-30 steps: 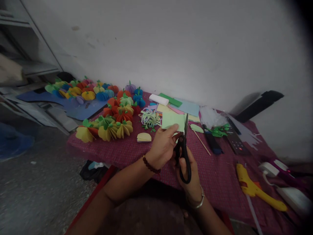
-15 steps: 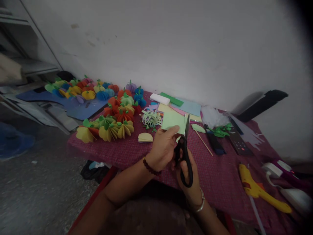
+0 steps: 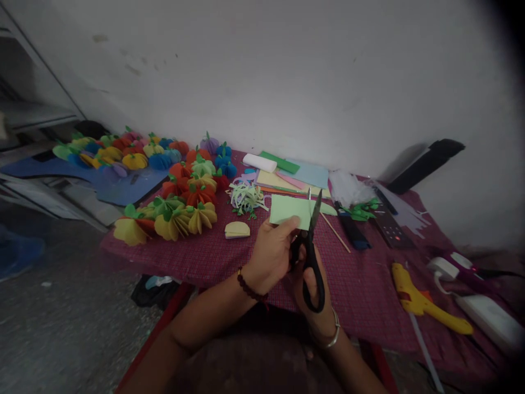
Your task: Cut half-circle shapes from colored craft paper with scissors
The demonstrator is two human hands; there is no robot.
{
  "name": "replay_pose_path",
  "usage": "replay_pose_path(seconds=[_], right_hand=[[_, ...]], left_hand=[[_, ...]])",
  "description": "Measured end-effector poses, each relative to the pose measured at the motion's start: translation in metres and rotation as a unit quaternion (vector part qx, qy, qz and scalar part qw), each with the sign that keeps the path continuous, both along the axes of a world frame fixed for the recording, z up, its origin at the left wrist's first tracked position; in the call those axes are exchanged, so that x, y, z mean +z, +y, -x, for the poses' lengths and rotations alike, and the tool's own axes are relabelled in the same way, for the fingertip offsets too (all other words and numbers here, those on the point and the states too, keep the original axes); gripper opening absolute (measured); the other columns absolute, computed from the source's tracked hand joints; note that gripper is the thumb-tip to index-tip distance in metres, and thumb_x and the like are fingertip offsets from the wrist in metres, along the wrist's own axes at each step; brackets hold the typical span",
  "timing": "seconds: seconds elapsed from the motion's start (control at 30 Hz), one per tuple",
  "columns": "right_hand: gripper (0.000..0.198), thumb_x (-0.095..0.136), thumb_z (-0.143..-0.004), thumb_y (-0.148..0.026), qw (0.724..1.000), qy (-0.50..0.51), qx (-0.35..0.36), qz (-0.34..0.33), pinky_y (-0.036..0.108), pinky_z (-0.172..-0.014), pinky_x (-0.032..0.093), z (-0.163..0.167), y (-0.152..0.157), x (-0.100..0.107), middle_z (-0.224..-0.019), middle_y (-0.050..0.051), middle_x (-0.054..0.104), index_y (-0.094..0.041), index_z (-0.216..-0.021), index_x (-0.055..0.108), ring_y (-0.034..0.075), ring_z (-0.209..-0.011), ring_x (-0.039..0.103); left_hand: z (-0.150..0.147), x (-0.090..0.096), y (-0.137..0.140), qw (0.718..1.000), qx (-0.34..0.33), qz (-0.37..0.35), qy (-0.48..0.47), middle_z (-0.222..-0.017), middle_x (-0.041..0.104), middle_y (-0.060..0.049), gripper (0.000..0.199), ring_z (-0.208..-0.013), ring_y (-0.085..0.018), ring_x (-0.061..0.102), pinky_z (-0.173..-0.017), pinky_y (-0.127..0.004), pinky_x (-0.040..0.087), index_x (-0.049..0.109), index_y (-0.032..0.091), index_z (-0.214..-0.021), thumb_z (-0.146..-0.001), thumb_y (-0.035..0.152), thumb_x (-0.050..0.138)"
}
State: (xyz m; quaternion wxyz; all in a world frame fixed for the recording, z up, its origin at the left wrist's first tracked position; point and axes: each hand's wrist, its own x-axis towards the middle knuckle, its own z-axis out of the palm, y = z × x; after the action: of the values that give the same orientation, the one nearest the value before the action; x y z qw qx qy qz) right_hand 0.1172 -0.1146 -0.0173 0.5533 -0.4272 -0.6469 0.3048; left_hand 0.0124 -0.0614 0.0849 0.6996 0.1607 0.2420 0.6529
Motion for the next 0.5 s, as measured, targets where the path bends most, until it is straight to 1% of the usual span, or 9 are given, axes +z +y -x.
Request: replay_pose_path(seconds=[0.1, 0.17, 0.3, 0.37, 0.43, 0.5], right_hand=[[0.054, 0.046, -0.102, -0.043, 1.0, 0.002, -0.02, -0.015, 0.052, -0.114, 0.044, 0.001, 0.001, -0.004, -0.154, 0.008, 0.051, -0.03, -0.154, 0.04, 0.028, -0.14, 0.051], [0.054, 0.048, -0.101, -0.043, 0.999, 0.011, -0.034, -0.019, 0.052, -0.113, 0.044, 0.002, 0.0, -0.004, -0.152, 0.009, 0.053, -0.03, -0.153, 0.043, 0.029, -0.138, 0.052], [0.051, 0.049, -0.101, -0.045, 0.999, 0.04, -0.019, 0.006, 0.051, -0.113, 0.042, 0.004, -0.001, 0.001, -0.148, 0.01, 0.056, -0.028, -0.149, 0.048, 0.029, -0.134, 0.055], [0.05, 0.048, -0.101, -0.046, 0.999, 0.04, -0.013, 0.006, 0.049, -0.112, 0.042, 0.004, 0.0, 0.005, -0.145, 0.01, 0.058, -0.028, -0.148, 0.049, 0.028, -0.131, 0.056], [0.049, 0.047, -0.101, -0.049, 0.999, 0.034, -0.012, 0.002, 0.047, -0.109, 0.044, 0.004, 0.0, 0.009, -0.14, 0.01, 0.06, -0.027, -0.145, 0.05, 0.028, -0.126, 0.058], [0.047, 0.047, -0.1, -0.051, 0.999, 0.03, -0.011, 0.004, 0.045, -0.102, 0.047, 0.005, 0.0, 0.013, -0.131, 0.011, 0.064, -0.026, -0.14, 0.054, 0.026, -0.116, 0.061]], left_hand=[[-0.002, -0.004, 0.002, 1.0, 0.009, -0.002, -0.012, -0.073, 0.071, 0.002, 0.024, -0.068, -0.01, 0.065, -0.072, -0.024, 0.049, 0.064, 0.017, -0.068, -0.056, 0.019, 0.085], [-0.003, -0.006, 0.003, 1.0, 0.012, 0.001, -0.011, -0.073, 0.071, 0.001, 0.023, -0.068, -0.01, 0.064, -0.071, -0.024, 0.049, 0.064, 0.016, -0.068, -0.057, 0.019, 0.085], [-0.003, -0.008, 0.003, 1.0, 0.011, 0.01, 0.0, -0.07, 0.068, 0.002, 0.021, -0.065, -0.009, 0.061, -0.069, -0.024, 0.048, 0.066, 0.015, -0.069, -0.058, 0.018, 0.083], [-0.002, -0.007, 0.003, 1.0, 0.004, 0.017, 0.0, -0.067, 0.066, 0.003, 0.021, -0.062, -0.008, 0.059, -0.068, -0.024, 0.047, 0.065, 0.015, -0.068, -0.058, 0.018, 0.083], [-0.001, -0.005, 0.003, 1.0, -0.01, 0.025, -0.005, -0.064, 0.064, 0.004, 0.022, -0.059, -0.008, 0.058, -0.066, -0.024, 0.046, 0.062, 0.015, -0.066, -0.058, 0.018, 0.082], [0.0, -0.003, 0.004, 0.999, -0.023, 0.03, -0.01, -0.062, 0.062, 0.004, 0.022, -0.058, -0.008, 0.056, -0.065, -0.024, 0.045, 0.06, 0.015, -0.064, -0.057, 0.017, 0.081]])
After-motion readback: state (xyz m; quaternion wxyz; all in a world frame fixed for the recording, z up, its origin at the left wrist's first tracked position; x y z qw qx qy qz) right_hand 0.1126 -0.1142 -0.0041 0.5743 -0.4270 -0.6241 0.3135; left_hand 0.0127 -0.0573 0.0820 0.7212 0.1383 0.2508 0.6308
